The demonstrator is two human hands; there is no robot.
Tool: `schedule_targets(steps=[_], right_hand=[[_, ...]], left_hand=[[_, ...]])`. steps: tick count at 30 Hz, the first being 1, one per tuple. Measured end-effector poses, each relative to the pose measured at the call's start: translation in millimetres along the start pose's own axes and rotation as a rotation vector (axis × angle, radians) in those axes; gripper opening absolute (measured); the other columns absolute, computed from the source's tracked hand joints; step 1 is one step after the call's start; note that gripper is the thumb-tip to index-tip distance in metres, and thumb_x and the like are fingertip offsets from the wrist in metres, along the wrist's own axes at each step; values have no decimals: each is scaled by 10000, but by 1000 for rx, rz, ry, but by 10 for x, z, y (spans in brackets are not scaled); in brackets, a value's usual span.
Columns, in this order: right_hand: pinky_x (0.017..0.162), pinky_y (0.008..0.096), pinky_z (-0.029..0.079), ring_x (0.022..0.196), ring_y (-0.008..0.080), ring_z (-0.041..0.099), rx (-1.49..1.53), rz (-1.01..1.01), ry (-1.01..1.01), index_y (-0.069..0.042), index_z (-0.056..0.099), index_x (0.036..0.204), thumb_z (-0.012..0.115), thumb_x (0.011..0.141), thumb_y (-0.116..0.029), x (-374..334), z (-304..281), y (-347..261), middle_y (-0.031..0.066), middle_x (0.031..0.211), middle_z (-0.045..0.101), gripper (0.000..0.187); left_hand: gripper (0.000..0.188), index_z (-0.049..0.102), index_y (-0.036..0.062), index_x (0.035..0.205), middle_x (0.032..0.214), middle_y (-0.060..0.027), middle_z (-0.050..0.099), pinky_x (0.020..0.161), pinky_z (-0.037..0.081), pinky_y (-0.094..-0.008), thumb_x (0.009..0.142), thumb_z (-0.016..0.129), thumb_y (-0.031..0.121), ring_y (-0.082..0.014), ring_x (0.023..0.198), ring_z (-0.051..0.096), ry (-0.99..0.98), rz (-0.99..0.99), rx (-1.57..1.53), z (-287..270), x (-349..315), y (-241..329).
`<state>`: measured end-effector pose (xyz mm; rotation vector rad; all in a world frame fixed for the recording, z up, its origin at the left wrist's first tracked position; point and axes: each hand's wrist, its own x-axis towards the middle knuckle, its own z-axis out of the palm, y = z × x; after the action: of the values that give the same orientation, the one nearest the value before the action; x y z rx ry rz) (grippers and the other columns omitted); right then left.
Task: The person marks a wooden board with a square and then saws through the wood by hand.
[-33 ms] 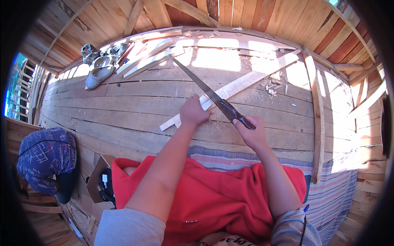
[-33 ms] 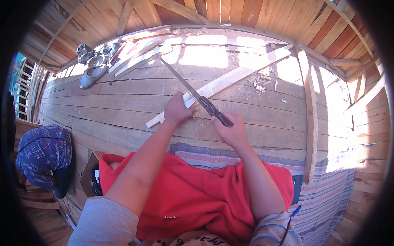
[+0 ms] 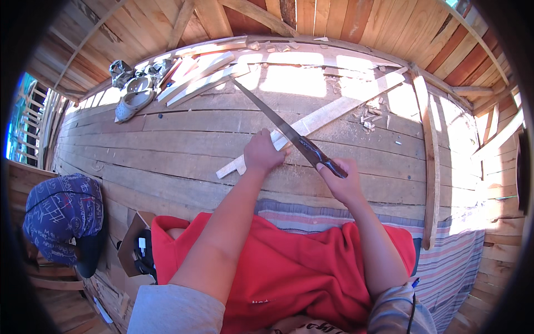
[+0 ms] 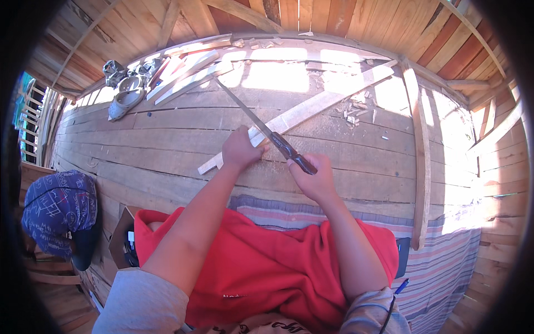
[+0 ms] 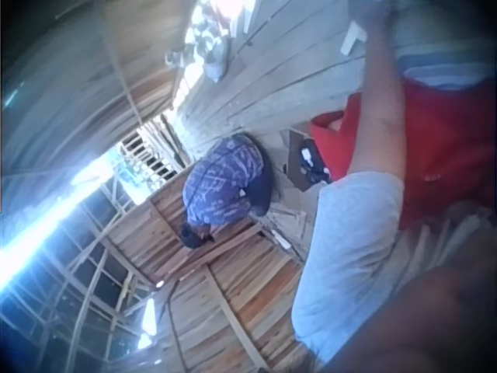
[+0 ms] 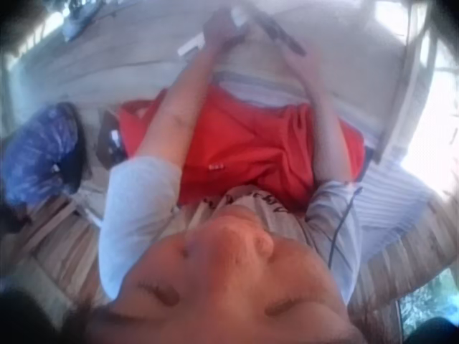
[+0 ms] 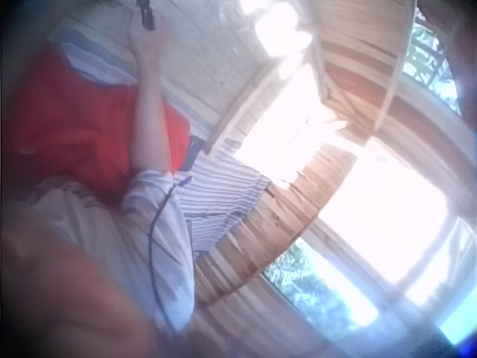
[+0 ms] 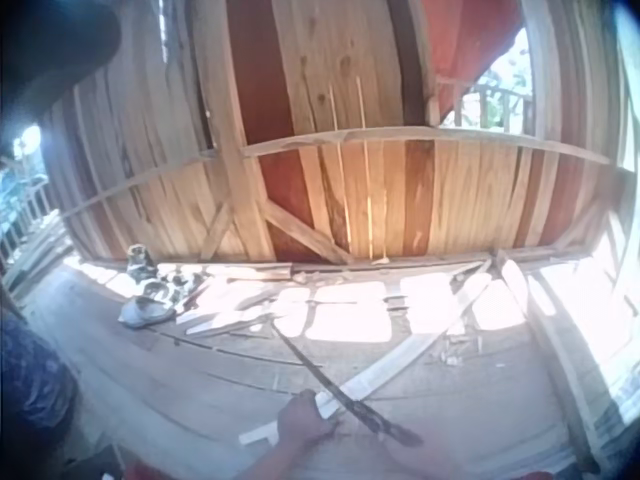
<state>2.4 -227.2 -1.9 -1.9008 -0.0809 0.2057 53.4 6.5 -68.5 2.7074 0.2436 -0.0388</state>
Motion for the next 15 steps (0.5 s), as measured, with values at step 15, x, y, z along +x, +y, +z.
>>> schedule_targets(steps=[15], right_hand=[[474, 305, 248, 521, 59, 344, -31, 70, 120, 1, 529, 587, 671, 1007, -298, -247, -178, -58, -39, 527, 379, 534]], left_hand=[[528, 562, -8, 993, 995, -189, 593, 847, 534, -485, 773, 808, 404, -378, 990, 611, 178, 165, 73, 171, -15, -108]])
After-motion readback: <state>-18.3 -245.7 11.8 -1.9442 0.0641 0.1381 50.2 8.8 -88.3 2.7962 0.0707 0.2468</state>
